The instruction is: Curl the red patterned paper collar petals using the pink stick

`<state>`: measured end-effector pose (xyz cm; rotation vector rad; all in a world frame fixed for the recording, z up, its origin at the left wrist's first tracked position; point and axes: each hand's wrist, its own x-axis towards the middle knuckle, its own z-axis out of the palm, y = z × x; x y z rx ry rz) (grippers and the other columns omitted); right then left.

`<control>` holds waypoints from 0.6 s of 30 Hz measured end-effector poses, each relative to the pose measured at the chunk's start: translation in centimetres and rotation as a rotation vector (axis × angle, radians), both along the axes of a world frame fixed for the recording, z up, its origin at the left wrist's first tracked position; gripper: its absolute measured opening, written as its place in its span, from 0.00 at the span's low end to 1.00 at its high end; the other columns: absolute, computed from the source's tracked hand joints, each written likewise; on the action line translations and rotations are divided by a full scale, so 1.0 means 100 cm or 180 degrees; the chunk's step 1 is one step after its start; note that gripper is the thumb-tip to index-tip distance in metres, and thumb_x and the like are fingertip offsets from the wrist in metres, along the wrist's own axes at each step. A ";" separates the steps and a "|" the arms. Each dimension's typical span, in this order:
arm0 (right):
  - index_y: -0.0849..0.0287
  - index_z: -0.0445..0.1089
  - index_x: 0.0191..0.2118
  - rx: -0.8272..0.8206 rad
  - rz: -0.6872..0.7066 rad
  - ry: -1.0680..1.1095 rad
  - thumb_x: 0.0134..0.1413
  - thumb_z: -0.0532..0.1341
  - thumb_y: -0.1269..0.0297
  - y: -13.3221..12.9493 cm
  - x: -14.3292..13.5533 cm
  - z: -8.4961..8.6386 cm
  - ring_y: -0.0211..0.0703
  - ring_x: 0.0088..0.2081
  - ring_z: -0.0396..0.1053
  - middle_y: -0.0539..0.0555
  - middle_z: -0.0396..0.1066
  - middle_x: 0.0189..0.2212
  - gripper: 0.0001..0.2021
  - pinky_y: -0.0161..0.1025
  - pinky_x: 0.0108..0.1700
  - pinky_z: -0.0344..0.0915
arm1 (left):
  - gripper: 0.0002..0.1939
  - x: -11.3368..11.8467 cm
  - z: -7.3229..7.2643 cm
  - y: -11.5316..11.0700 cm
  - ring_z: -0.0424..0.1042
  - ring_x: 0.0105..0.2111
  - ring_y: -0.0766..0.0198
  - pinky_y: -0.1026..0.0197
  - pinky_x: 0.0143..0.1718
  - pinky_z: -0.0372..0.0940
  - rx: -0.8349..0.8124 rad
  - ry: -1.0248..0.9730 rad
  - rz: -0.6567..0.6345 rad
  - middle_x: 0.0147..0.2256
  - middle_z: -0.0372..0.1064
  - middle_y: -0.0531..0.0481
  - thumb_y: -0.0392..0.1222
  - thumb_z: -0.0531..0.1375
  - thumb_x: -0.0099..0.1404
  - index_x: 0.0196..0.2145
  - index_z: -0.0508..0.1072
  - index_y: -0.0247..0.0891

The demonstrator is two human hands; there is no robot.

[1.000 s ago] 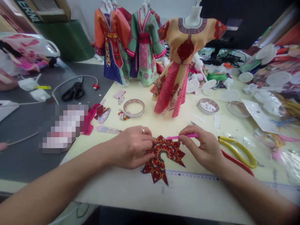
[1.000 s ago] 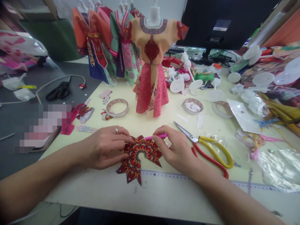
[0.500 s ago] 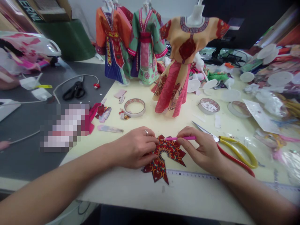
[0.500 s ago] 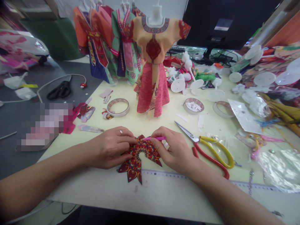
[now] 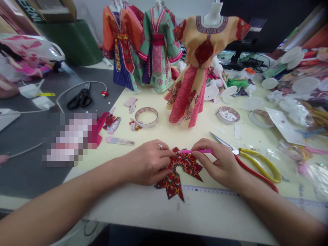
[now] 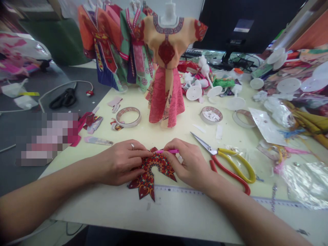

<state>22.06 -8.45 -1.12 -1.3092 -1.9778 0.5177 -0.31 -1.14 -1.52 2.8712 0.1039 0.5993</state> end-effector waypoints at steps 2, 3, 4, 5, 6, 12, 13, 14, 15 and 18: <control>0.60 0.66 0.36 -0.0007 -0.0010 -0.0018 0.56 0.57 0.68 0.001 0.000 0.000 0.32 0.28 0.64 0.49 0.68 0.28 0.03 0.34 0.32 0.61 | 0.08 0.000 0.000 0.000 0.70 0.38 0.58 0.54 0.40 0.66 0.0017 0.0045 0.0016 0.40 0.74 0.42 0.36 0.56 0.62 0.29 0.72 0.32; 0.60 0.66 0.36 -0.0004 -0.0013 -0.0018 0.56 0.57 0.68 0.001 0.000 0.001 0.32 0.29 0.65 0.49 0.68 0.28 0.03 0.33 0.32 0.61 | 0.08 0.000 0.000 0.000 0.70 0.38 0.58 0.54 0.40 0.66 0.0024 0.0074 0.0027 0.40 0.73 0.42 0.37 0.56 0.62 0.29 0.72 0.32; 0.60 0.66 0.36 -0.0006 -0.0017 -0.0018 0.56 0.57 0.68 0.001 0.000 0.001 0.32 0.29 0.65 0.49 0.68 0.28 0.03 0.33 0.32 0.61 | 0.08 0.000 0.000 -0.001 0.70 0.38 0.58 0.54 0.40 0.66 0.0036 0.0097 0.0038 0.41 0.73 0.42 0.37 0.56 0.62 0.29 0.72 0.32; 0.60 0.66 0.36 -0.0010 -0.0022 -0.0021 0.56 0.57 0.68 0.001 0.000 0.001 0.32 0.29 0.65 0.49 0.68 0.28 0.03 0.33 0.32 0.61 | 0.08 0.000 0.000 -0.001 0.70 0.38 0.58 0.54 0.40 0.66 0.0049 0.0120 0.0048 0.41 0.73 0.42 0.37 0.55 0.62 0.30 0.72 0.32; 0.60 0.66 0.36 -0.0020 -0.0027 -0.0029 0.56 0.57 0.68 0.001 -0.001 0.001 0.32 0.29 0.65 0.49 0.68 0.28 0.03 0.33 0.32 0.61 | 0.08 0.000 0.000 -0.001 0.70 0.39 0.58 0.54 0.40 0.66 0.0063 0.0139 0.0060 0.41 0.73 0.42 0.37 0.55 0.62 0.30 0.72 0.32; 0.59 0.66 0.36 -0.0044 -0.0065 -0.0071 0.56 0.57 0.68 0.000 -0.001 0.001 0.32 0.29 0.65 0.49 0.69 0.28 0.03 0.32 0.32 0.61 | 0.08 0.001 -0.002 -0.004 0.70 0.39 0.58 0.54 0.40 0.67 0.0134 0.0215 0.0103 0.41 0.73 0.42 0.37 0.55 0.62 0.32 0.73 0.33; 0.59 0.65 0.36 -0.0042 -0.0065 -0.0072 0.56 0.57 0.67 0.000 -0.001 0.001 0.32 0.29 0.65 0.49 0.69 0.28 0.03 0.32 0.32 0.61 | 0.08 0.001 -0.002 -0.004 0.70 0.38 0.58 0.54 0.40 0.67 0.0142 0.0221 0.0101 0.41 0.73 0.41 0.38 0.55 0.62 0.32 0.73 0.33; 0.59 0.65 0.36 -0.0045 -0.0064 -0.0077 0.56 0.57 0.67 0.000 -0.001 0.001 0.32 0.29 0.66 0.49 0.69 0.28 0.03 0.32 0.32 0.61 | 0.09 0.001 -0.002 -0.004 0.70 0.38 0.59 0.54 0.41 0.67 0.0150 0.0220 0.0104 0.40 0.73 0.41 0.38 0.55 0.63 0.33 0.73 0.33; 0.59 0.65 0.36 -0.0044 -0.0070 -0.0083 0.56 0.57 0.67 0.000 0.000 0.001 0.32 0.29 0.66 0.49 0.69 0.28 0.03 0.33 0.32 0.61 | 0.09 0.001 -0.002 -0.004 0.70 0.38 0.59 0.54 0.41 0.66 0.0155 0.0214 0.0107 0.40 0.73 0.41 0.38 0.54 0.63 0.33 0.73 0.32; 0.58 0.65 0.35 -0.0086 -0.0109 -0.0123 0.57 0.56 0.66 0.000 0.000 0.001 0.33 0.29 0.66 0.49 0.70 0.29 0.03 0.34 0.33 0.61 | 0.09 0.001 -0.002 -0.003 0.70 0.37 0.59 0.54 0.41 0.67 0.0161 0.0241 0.0083 0.40 0.73 0.41 0.38 0.54 0.63 0.33 0.73 0.32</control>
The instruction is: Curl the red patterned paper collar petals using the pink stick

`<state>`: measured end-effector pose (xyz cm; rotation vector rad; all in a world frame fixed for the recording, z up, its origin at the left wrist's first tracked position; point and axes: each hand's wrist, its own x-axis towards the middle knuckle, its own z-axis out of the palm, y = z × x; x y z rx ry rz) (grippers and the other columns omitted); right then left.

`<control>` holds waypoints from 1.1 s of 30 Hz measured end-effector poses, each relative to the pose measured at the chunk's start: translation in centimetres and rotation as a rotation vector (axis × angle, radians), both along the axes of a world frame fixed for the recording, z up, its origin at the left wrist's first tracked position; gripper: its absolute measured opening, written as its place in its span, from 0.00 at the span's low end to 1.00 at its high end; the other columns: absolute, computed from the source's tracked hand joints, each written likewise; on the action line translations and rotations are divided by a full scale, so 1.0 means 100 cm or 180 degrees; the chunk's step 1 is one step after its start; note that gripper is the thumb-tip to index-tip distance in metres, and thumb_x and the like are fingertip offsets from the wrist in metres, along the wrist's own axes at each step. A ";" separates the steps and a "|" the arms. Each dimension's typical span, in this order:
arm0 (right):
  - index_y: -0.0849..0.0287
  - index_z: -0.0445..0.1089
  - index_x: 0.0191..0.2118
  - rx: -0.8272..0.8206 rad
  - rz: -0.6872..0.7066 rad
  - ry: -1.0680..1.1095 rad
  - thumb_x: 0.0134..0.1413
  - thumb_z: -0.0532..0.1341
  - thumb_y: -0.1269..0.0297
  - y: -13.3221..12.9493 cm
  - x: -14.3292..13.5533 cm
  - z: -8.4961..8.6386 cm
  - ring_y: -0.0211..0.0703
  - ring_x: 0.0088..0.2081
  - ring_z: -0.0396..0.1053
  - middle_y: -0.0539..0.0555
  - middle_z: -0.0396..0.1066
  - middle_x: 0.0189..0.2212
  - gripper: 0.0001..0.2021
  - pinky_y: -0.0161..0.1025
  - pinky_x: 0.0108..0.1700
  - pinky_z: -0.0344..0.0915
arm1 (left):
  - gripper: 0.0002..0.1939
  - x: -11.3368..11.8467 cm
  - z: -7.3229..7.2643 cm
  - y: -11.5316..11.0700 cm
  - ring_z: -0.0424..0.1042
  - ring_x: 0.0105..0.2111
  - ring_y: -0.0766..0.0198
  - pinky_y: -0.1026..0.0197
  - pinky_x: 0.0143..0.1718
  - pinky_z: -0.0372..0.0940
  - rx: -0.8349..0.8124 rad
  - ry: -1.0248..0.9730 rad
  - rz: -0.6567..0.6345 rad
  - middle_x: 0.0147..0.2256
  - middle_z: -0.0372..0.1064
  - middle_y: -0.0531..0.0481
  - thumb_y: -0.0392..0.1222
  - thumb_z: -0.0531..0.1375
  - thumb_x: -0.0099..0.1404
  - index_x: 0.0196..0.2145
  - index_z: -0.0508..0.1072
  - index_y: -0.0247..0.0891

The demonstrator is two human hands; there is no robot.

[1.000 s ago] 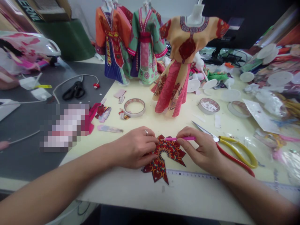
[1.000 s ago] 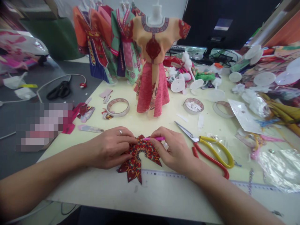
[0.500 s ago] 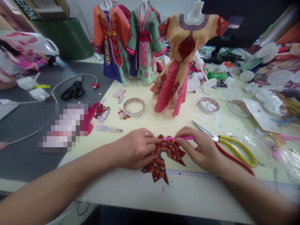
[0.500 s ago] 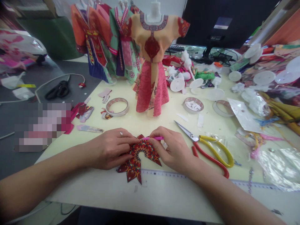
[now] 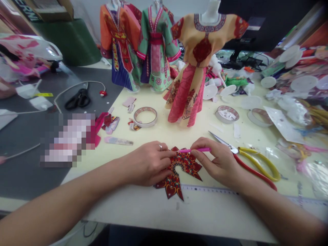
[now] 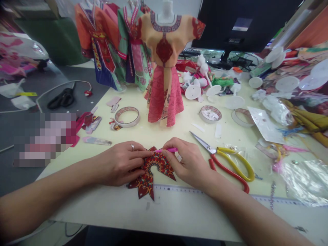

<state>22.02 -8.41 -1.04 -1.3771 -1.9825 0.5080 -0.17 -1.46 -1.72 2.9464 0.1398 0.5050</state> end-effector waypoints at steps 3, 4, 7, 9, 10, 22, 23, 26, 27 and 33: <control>0.57 0.66 0.35 -0.0071 -0.0102 0.0017 0.57 0.56 0.65 0.000 0.000 -0.001 0.35 0.29 0.67 0.49 0.70 0.29 0.03 0.35 0.33 0.62 | 0.09 0.001 0.001 0.000 0.71 0.37 0.59 0.54 0.41 0.67 -0.0001 0.0017 -0.0018 0.39 0.73 0.41 0.38 0.54 0.63 0.32 0.73 0.32; 0.57 0.66 0.35 -0.0080 -0.0171 0.0064 0.57 0.56 0.65 0.000 -0.001 -0.001 0.36 0.30 0.67 0.49 0.70 0.29 0.03 0.36 0.33 0.62 | 0.09 0.001 0.002 -0.001 0.71 0.37 0.59 0.54 0.41 0.67 -0.0007 0.0009 -0.0011 0.39 0.73 0.41 0.38 0.54 0.63 0.32 0.73 0.32; 0.58 0.65 0.35 0.0002 -0.0460 0.0352 0.57 0.56 0.64 0.000 0.000 -0.001 0.37 0.30 0.67 0.50 0.69 0.28 0.04 0.37 0.33 0.63 | 0.09 0.002 0.004 -0.002 0.71 0.35 0.59 0.54 0.40 0.67 -0.0033 -0.0017 0.0005 0.38 0.74 0.41 0.38 0.54 0.63 0.30 0.73 0.32; 0.58 0.65 0.34 0.0097 -0.0615 0.0514 0.57 0.56 0.64 0.000 0.002 0.000 0.37 0.29 0.67 0.50 0.69 0.27 0.04 0.37 0.32 0.63 | 0.10 0.002 0.005 -0.002 0.71 0.35 0.59 0.54 0.39 0.68 -0.0048 -0.0026 0.0010 0.38 0.74 0.41 0.38 0.54 0.63 0.30 0.73 0.32; 0.58 0.65 0.34 0.0140 -0.0666 0.0574 0.57 0.57 0.64 0.001 0.004 0.001 0.37 0.28 0.67 0.50 0.68 0.27 0.04 0.37 0.31 0.63 | 0.10 0.002 0.005 -0.002 0.71 0.35 0.59 0.54 0.40 0.68 -0.0053 -0.0033 0.0010 0.38 0.74 0.41 0.39 0.54 0.63 0.30 0.73 0.32; 0.57 0.64 0.25 -0.0199 -0.0488 -0.0113 0.57 0.56 0.62 0.004 0.053 0.042 0.33 0.23 0.58 0.47 0.63 0.22 0.10 0.35 0.24 0.55 | 0.08 -0.002 0.000 0.001 0.71 0.39 0.58 0.55 0.41 0.67 -0.0015 -0.0083 0.0028 0.45 0.71 0.42 0.38 0.55 0.63 0.35 0.73 0.33; 0.57 0.63 0.26 -0.0394 -0.0358 -0.0234 0.57 0.55 0.61 0.004 0.056 0.045 0.33 0.23 0.57 0.47 0.62 0.21 0.11 0.34 0.25 0.55 | 0.08 -0.002 -0.001 0.002 0.71 0.39 0.58 0.55 0.41 0.67 -0.0017 -0.0111 0.0018 0.45 0.71 0.42 0.38 0.55 0.63 0.36 0.73 0.33; 0.58 0.63 0.26 -0.0866 -0.0034 -0.0516 0.57 0.55 0.61 0.002 0.062 0.051 0.32 0.22 0.54 0.45 0.58 0.18 0.11 0.34 0.24 0.54 | 0.08 -0.003 -0.004 0.003 0.71 0.39 0.58 0.56 0.41 0.68 0.0032 -0.0234 -0.0017 0.43 0.72 0.42 0.37 0.56 0.62 0.39 0.72 0.32; 0.58 0.62 0.26 -0.0965 0.0030 -0.0568 0.57 0.55 0.61 0.001 0.062 0.051 0.31 0.21 0.53 0.45 0.57 0.18 0.11 0.33 0.24 0.53 | 0.08 -0.003 -0.005 0.003 0.71 0.39 0.59 0.56 0.41 0.68 0.0057 -0.0273 -0.0023 0.43 0.72 0.42 0.36 0.56 0.62 0.39 0.71 0.32; 0.58 0.62 0.25 -0.1074 0.0046 -0.0800 0.56 0.55 0.61 0.000 0.061 0.053 0.30 0.19 0.49 0.43 0.52 0.16 0.11 0.32 0.20 0.49 | 0.07 -0.002 -0.003 0.004 0.73 0.36 0.60 0.57 0.38 0.69 0.0126 -0.0403 -0.0036 0.40 0.73 0.43 0.36 0.57 0.62 0.38 0.71 0.32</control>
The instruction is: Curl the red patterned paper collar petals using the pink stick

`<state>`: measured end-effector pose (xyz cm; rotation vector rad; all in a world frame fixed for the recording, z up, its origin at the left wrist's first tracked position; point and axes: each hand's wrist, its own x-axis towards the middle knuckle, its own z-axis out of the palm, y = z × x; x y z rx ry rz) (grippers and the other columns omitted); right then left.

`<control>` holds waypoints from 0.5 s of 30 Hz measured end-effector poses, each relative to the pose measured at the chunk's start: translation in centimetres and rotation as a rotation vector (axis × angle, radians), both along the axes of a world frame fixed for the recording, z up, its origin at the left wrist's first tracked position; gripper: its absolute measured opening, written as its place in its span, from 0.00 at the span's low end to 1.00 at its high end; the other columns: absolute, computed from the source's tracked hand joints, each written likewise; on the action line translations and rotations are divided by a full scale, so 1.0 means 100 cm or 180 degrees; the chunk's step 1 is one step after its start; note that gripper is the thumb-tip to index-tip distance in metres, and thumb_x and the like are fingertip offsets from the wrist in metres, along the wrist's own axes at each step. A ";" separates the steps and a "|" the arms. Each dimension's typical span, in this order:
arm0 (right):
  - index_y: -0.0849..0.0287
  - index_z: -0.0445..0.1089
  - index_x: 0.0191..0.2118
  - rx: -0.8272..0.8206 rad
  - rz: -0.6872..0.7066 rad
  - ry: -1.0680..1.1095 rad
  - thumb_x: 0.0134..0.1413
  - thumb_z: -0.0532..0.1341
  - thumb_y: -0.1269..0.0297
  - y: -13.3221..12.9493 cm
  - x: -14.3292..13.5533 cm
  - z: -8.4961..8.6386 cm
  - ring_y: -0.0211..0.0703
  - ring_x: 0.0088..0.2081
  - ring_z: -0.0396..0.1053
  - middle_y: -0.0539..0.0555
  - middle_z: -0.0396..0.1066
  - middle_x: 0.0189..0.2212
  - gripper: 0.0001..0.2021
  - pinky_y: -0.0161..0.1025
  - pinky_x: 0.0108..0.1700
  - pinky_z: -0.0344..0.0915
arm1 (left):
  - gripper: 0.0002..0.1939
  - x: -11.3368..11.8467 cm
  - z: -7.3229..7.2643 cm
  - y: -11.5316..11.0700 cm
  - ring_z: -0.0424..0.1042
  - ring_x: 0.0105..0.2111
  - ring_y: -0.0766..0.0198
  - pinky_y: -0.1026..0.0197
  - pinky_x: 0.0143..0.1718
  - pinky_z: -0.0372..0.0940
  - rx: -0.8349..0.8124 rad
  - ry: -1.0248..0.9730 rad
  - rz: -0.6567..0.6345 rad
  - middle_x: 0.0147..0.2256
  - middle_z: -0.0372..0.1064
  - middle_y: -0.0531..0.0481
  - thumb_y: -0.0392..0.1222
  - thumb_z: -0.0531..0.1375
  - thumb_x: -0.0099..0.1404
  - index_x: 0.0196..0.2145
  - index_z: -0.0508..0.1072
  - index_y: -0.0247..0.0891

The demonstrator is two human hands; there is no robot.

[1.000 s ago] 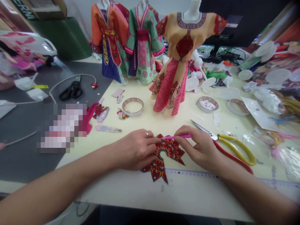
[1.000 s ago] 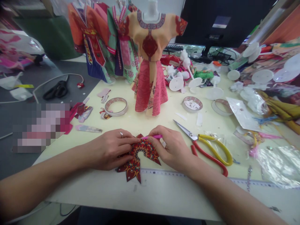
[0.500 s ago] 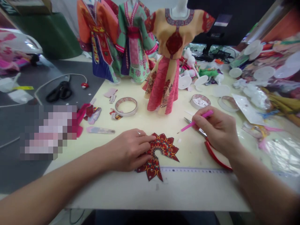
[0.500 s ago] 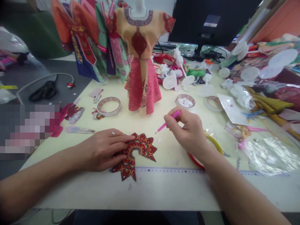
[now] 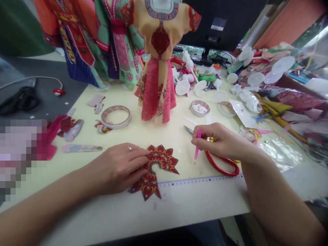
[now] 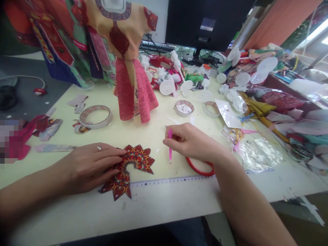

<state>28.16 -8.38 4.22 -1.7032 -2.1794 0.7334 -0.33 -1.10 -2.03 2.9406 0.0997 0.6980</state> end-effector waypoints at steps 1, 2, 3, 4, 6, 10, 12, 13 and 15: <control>0.58 0.63 0.25 0.0020 0.0003 -0.0047 0.56 0.55 0.61 0.000 -0.001 0.000 0.30 0.19 0.50 0.44 0.53 0.16 0.11 0.32 0.20 0.49 | 0.06 0.000 0.001 0.000 0.73 0.36 0.60 0.57 0.38 0.69 -0.0004 -0.0007 0.0008 0.39 0.74 0.43 0.36 0.57 0.62 0.37 0.71 0.32; 0.58 0.63 0.25 0.0040 0.0006 -0.0086 0.56 0.55 0.62 0.000 -0.001 0.000 0.30 0.19 0.50 0.44 0.54 0.16 0.11 0.32 0.21 0.49 | 0.06 0.001 0.001 0.000 0.73 0.36 0.60 0.58 0.38 0.69 -0.0013 -0.0008 0.0023 0.39 0.74 0.44 0.36 0.57 0.62 0.37 0.71 0.33; 0.59 0.63 0.25 0.0051 0.0013 -0.0116 0.56 0.55 0.62 0.001 -0.002 -0.001 0.30 0.19 0.51 0.44 0.54 0.16 0.10 0.32 0.21 0.49 | 0.06 0.001 0.001 0.000 0.73 0.36 0.60 0.58 0.37 0.69 -0.0023 -0.0007 0.0034 0.38 0.74 0.44 0.36 0.57 0.62 0.37 0.71 0.33; 0.59 0.63 0.25 0.0068 0.0015 -0.0134 0.56 0.55 0.62 0.001 -0.002 -0.001 0.30 0.20 0.51 0.44 0.55 0.16 0.10 0.32 0.21 0.49 | 0.06 0.001 0.001 0.000 0.73 0.35 0.60 0.58 0.37 0.69 -0.0031 -0.0010 0.0046 0.38 0.74 0.44 0.35 0.57 0.62 0.37 0.71 0.33; 0.59 0.64 0.25 0.0075 0.0007 -0.0165 0.55 0.55 0.63 0.001 -0.003 -0.003 0.30 0.20 0.51 0.44 0.55 0.16 0.10 0.32 0.22 0.49 | 0.05 0.001 0.002 0.000 0.73 0.35 0.61 0.59 0.36 0.69 -0.0031 -0.0030 0.0058 0.37 0.74 0.45 0.35 0.57 0.62 0.36 0.71 0.34; 0.58 0.64 0.26 0.0039 -0.0056 -0.0188 0.56 0.55 0.62 0.002 -0.004 -0.004 0.31 0.20 0.52 0.44 0.57 0.17 0.10 0.32 0.22 0.50 | 0.05 0.000 0.002 0.000 0.72 0.34 0.61 0.59 0.34 0.68 -0.0006 -0.0008 0.0080 0.37 0.74 0.45 0.36 0.57 0.62 0.37 0.71 0.34; 0.58 0.64 0.26 0.0064 -0.0082 -0.0121 0.56 0.55 0.62 0.002 -0.004 -0.004 0.31 0.20 0.52 0.44 0.57 0.17 0.10 0.32 0.22 0.50 | 0.06 0.000 0.002 0.000 0.73 0.34 0.61 0.59 0.34 0.68 0.0001 0.0011 0.0073 0.36 0.73 0.45 0.36 0.57 0.61 0.37 0.71 0.34; 0.58 0.65 0.26 0.0072 -0.0096 -0.0066 0.56 0.55 0.62 0.002 -0.004 -0.004 0.31 0.20 0.52 0.44 0.56 0.17 0.09 0.32 0.22 0.51 | 0.06 0.000 0.001 0.000 0.73 0.34 0.61 0.59 0.35 0.68 0.0003 0.0003 0.0068 0.36 0.73 0.46 0.36 0.58 0.61 0.37 0.71 0.34; 0.58 0.64 0.26 0.0065 -0.0119 0.0043 0.56 0.55 0.63 0.002 -0.004 -0.004 0.30 0.20 0.52 0.44 0.56 0.17 0.09 0.32 0.22 0.51 | 0.06 -0.001 0.001 0.000 0.73 0.34 0.61 0.59 0.35 0.68 -0.0004 -0.0013 0.0069 0.35 0.73 0.47 0.36 0.58 0.61 0.37 0.71 0.34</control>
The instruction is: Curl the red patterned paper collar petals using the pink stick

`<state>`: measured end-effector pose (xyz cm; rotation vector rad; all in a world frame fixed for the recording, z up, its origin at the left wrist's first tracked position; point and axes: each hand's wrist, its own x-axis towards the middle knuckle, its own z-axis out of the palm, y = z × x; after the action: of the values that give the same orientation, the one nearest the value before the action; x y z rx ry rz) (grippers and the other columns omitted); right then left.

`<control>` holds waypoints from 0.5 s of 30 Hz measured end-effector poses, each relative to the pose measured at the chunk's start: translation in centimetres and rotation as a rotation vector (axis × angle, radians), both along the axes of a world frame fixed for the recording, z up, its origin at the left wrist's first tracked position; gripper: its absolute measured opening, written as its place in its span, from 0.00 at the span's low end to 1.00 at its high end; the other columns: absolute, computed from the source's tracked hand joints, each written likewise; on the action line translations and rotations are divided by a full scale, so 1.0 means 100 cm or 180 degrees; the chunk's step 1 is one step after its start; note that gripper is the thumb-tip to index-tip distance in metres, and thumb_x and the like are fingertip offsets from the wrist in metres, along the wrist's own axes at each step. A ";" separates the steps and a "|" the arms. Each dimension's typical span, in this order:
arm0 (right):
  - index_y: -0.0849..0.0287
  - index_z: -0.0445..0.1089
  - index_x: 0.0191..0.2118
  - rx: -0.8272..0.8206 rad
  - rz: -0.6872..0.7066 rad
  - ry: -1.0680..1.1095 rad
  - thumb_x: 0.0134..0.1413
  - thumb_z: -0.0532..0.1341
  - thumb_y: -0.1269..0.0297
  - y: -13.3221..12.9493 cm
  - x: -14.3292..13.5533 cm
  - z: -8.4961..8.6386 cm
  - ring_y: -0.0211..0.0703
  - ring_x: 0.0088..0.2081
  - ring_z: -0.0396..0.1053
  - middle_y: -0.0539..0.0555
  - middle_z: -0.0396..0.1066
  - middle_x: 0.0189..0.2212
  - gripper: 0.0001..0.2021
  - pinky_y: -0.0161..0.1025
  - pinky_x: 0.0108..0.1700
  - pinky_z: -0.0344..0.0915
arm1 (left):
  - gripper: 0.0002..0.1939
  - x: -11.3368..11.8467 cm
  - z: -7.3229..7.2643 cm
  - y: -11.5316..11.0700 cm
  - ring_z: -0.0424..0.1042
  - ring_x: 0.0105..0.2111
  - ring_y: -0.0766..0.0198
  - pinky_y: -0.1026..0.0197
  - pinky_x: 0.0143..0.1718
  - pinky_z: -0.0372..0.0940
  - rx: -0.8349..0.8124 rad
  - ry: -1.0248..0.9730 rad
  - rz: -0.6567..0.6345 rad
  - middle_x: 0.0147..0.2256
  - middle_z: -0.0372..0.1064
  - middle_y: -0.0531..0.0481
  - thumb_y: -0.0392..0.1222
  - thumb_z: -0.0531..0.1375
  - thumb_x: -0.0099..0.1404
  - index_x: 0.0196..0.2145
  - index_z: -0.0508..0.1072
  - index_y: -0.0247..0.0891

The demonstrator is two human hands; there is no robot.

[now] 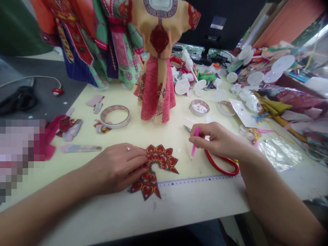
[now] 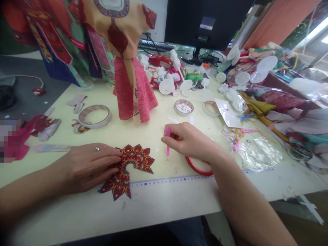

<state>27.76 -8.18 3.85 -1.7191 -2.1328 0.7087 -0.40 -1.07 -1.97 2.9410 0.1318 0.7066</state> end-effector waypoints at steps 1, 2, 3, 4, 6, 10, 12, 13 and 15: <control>0.58 0.64 0.26 -0.0009 -0.0010 0.0043 0.56 0.55 0.63 0.000 0.000 0.000 0.30 0.20 0.52 0.44 0.56 0.16 0.09 0.32 0.22 0.51 | 0.06 0.000 0.000 0.000 0.73 0.35 0.61 0.59 0.36 0.68 -0.0008 0.0001 0.0006 0.35 0.73 0.47 0.36 0.58 0.61 0.37 0.71 0.35; 0.58 0.64 0.26 -0.0012 -0.0025 0.0071 0.56 0.55 0.63 0.000 0.001 0.000 0.30 0.20 0.52 0.44 0.56 0.16 0.09 0.32 0.22 0.51 | 0.06 0.000 -0.001 0.000 0.73 0.35 0.61 0.59 0.36 0.68 -0.0015 -0.0004 0.0012 0.35 0.73 0.47 0.36 0.58 0.61 0.37 0.71 0.35; 0.59 0.64 0.27 0.0008 -0.0045 0.0098 0.56 0.55 0.63 0.000 0.001 0.000 0.30 0.20 0.52 0.44 0.56 0.16 0.09 0.32 0.22 0.51 | 0.06 -0.001 -0.001 0.000 0.73 0.35 0.61 0.59 0.37 0.69 -0.0018 -0.0014 0.0018 0.35 0.73 0.47 0.36 0.58 0.61 0.37 0.71 0.35; 0.59 0.64 0.27 0.0061 -0.0066 0.0139 0.56 0.55 0.63 0.000 0.002 0.000 0.31 0.20 0.52 0.44 0.56 0.16 0.09 0.32 0.23 0.51 | 0.06 -0.001 -0.002 0.000 0.73 0.35 0.61 0.59 0.37 0.69 -0.0018 -0.0023 0.0015 0.35 0.73 0.47 0.35 0.58 0.61 0.37 0.71 0.34; 0.59 0.65 0.27 0.0244 -0.0128 0.0288 0.56 0.55 0.62 0.000 0.002 -0.002 0.31 0.22 0.55 0.45 0.59 0.18 0.09 0.32 0.24 0.54 | 0.06 -0.001 -0.002 0.000 0.72 0.35 0.61 0.58 0.38 0.69 -0.0017 -0.0055 -0.0016 0.35 0.73 0.47 0.35 0.58 0.61 0.37 0.71 0.34; 0.58 0.67 0.29 0.0707 -0.0384 0.0948 0.56 0.57 0.62 0.001 -0.003 -0.010 0.32 0.25 0.62 0.48 0.66 0.24 0.08 0.33 0.27 0.60 | 0.05 0.000 0.002 -0.001 0.71 0.37 0.61 0.58 0.40 0.68 -0.0070 -0.0070 -0.0113 0.36 0.74 0.45 0.34 0.58 0.60 0.35 0.71 0.32; 0.57 0.68 0.30 0.0823 -0.0507 0.1322 0.54 0.59 0.62 0.001 -0.010 -0.016 0.33 0.25 0.65 0.48 0.68 0.25 0.06 0.33 0.28 0.62 | 0.03 0.000 0.004 -0.001 0.71 0.36 0.61 0.58 0.40 0.69 -0.0072 -0.0053 -0.0131 0.35 0.74 0.45 0.34 0.58 0.61 0.32 0.71 0.32; 0.57 0.69 0.30 0.0842 -0.0552 0.1451 0.54 0.60 0.62 0.001 -0.015 -0.020 0.33 0.25 0.66 0.49 0.69 0.25 0.06 0.34 0.28 0.63 | 0.03 0.001 0.005 -0.001 0.72 0.35 0.61 0.58 0.39 0.69 -0.0069 -0.0031 -0.0118 0.35 0.74 0.45 0.34 0.57 0.61 0.31 0.70 0.32; 0.57 0.70 0.31 0.0830 -0.0621 0.1541 0.53 0.61 0.61 0.000 -0.026 -0.028 0.34 0.26 0.67 0.49 0.70 0.25 0.06 0.35 0.28 0.64 | 0.05 0.001 0.007 -0.001 0.72 0.34 0.61 0.58 0.38 0.69 -0.0069 0.0012 -0.0059 0.34 0.74 0.45 0.34 0.56 0.61 0.28 0.69 0.33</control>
<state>25.14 -8.20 1.10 -1.4173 -1.6241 0.6732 -0.34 -1.20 -1.26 2.9194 0.1115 0.6925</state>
